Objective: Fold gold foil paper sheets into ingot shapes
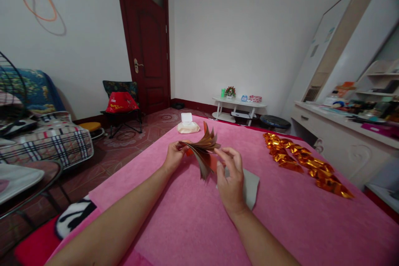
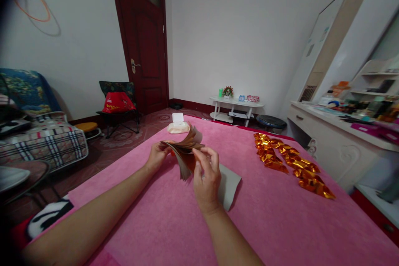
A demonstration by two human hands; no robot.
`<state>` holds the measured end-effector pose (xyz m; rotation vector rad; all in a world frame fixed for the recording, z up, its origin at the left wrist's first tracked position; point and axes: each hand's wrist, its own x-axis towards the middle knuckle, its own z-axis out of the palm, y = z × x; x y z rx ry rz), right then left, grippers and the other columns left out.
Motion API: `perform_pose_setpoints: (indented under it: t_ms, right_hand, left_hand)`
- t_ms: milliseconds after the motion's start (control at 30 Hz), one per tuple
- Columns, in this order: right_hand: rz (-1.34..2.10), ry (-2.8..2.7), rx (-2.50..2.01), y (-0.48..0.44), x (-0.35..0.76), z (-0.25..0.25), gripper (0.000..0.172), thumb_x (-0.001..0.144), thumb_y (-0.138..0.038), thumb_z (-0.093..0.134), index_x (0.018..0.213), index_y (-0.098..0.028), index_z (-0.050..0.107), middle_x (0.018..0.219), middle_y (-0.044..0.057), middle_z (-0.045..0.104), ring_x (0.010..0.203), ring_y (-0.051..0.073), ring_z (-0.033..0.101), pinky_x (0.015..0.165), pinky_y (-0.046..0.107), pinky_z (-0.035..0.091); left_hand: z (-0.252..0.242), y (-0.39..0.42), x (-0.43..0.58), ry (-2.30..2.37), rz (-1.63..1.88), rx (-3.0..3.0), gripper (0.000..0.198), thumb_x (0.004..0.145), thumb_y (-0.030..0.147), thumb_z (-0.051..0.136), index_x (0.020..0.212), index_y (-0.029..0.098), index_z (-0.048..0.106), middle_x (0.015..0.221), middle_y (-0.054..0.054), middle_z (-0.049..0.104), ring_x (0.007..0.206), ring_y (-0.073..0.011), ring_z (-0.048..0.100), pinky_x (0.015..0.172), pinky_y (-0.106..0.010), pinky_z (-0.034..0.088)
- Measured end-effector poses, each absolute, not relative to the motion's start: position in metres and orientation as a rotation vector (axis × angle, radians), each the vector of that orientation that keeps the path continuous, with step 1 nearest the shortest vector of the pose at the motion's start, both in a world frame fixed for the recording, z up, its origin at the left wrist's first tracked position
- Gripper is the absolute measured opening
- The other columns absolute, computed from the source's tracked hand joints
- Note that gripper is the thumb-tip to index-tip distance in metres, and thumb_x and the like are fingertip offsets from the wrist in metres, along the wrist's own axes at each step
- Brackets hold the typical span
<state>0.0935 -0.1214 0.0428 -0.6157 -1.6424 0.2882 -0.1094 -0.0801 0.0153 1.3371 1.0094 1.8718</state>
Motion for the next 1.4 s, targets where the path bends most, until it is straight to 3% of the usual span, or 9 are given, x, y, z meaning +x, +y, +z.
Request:
perform_pose_setpoints:
  t_ms: [567, 800, 1133, 1300, 1400]
  right_hand:
    - [0.353, -1.676, -0.584, -0.12, 0.092, 0.039, 0.029, 0.086, -0.004, 0.043, 0.093, -0.021, 0.066, 0.125, 0.009, 0.047, 0.098, 0.017, 0.056, 0.087, 0.036, 0.047]
    - [0.301, -1.686, -0.598, -0.119, 0.094, 0.038, 0.028, 0.084, -0.006, 0.044, 0.093, -0.022, 0.065, 0.107, 0.007, 0.057, 0.104, 0.019, 0.054, 0.091, 0.037, 0.045]
    - [0.341, -1.669, -0.608, -0.118, 0.095, 0.034, 0.023, 0.082, -0.005, 0.043, 0.078, -0.02, 0.059, 0.083, 0.004, 0.062, 0.084, 0.018, 0.057, 0.077, 0.035, 0.047]
    - [0.492, -1.636, -0.732, -0.118, 0.095, 0.029, 0.018, 0.086, -0.013, 0.045, 0.097, -0.021, 0.056, 0.085, 0.002, 0.065, 0.08, 0.015, 0.061, 0.075, 0.03, 0.049]
    - [0.549, -1.643, -0.771, -0.119, 0.095, 0.029, 0.032, 0.089, -0.018, 0.044, 0.12, -0.021, 0.048, 0.084, 0.002, 0.066, 0.077, 0.015, 0.062, 0.074, 0.03, 0.05]
  left_hand:
    - [0.014, -0.079, -0.112, 1.021, 1.9, 1.345, 0.017, 0.067, 0.027, 0.072, 0.069, 0.01, 0.068, 0.057, -0.002, 0.063, 0.052, -0.0121, 0.054, 0.054, -0.023, 0.043]
    - [0.013, -0.079, -0.112, 1.036, 1.906, 1.332, 0.018, 0.068, 0.027, 0.072, 0.071, 0.01, 0.068, 0.058, -0.002, 0.063, 0.053, -0.0125, 0.054, 0.054, -0.023, 0.044]
    - [0.015, -0.079, -0.112, 1.051, 1.919, 1.299, 0.019, 0.063, 0.026, 0.075, 0.07, 0.01, 0.068, 0.056, -0.001, 0.063, 0.05, -0.0113, 0.054, 0.051, -0.022, 0.043]
    - [0.015, -0.079, -0.111, 1.045, 1.904, 1.298, 0.02, 0.064, 0.028, 0.074, 0.072, 0.01, 0.069, 0.056, -0.002, 0.064, 0.05, -0.0117, 0.054, 0.051, -0.022, 0.043]
    - [0.015, -0.08, -0.11, 1.043, 1.902, 1.29, 0.021, 0.063, 0.028, 0.074, 0.074, 0.011, 0.069, 0.056, -0.001, 0.064, 0.05, -0.0119, 0.055, 0.051, -0.023, 0.044]
